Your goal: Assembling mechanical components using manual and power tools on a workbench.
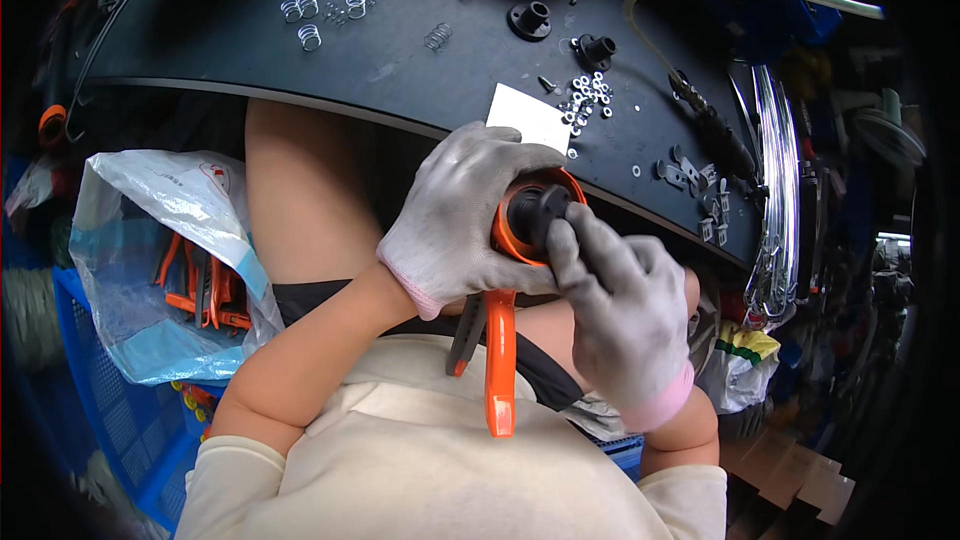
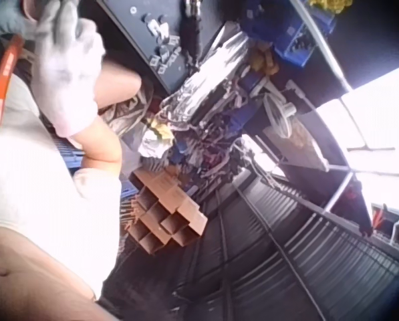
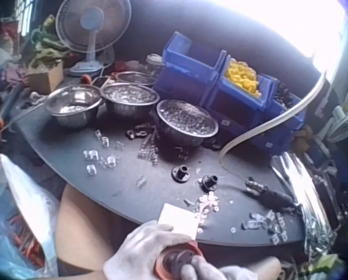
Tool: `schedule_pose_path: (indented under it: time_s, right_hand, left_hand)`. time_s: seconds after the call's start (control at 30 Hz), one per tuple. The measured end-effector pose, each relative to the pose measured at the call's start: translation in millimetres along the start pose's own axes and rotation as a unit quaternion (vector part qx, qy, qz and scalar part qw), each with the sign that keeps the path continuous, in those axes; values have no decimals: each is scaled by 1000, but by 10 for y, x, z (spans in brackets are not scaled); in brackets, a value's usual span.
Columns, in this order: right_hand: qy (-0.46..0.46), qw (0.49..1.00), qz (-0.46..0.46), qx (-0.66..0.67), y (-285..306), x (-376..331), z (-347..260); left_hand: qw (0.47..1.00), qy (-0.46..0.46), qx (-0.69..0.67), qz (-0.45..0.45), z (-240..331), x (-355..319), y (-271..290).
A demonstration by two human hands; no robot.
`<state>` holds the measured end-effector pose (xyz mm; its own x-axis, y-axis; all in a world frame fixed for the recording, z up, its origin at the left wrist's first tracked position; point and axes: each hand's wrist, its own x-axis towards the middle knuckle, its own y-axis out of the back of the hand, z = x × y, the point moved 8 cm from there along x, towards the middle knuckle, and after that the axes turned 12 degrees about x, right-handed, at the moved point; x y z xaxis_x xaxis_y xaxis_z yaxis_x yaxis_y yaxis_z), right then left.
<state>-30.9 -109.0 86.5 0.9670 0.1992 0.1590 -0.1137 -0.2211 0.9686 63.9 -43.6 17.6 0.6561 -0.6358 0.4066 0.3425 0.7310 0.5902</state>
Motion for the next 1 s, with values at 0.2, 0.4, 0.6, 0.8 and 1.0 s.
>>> schedule_pose_path:
  time_s: [0.2,0.4,0.6,0.8,1.0]
  right_hand:
    - [76,996,34,24,-89,-105,240]
    - [82,986,52,133,-77,-41,296]
    - [77,964,226,118,291,19,820]
    - [-329,940,33,-81,494,-685,3289]
    - [-248,952,-9,177,288,-594,3482]
  left_hand:
    - [999,1,-36,-13,19,24,-26]
    - [999,6,-43,4,-10,0,-3]
    - [993,39,-109,28,-5,-20,-52]
    - [993,48,-107,22,-5,-36,-130]
    - [988,82,-125,30,-45,-105,-78]
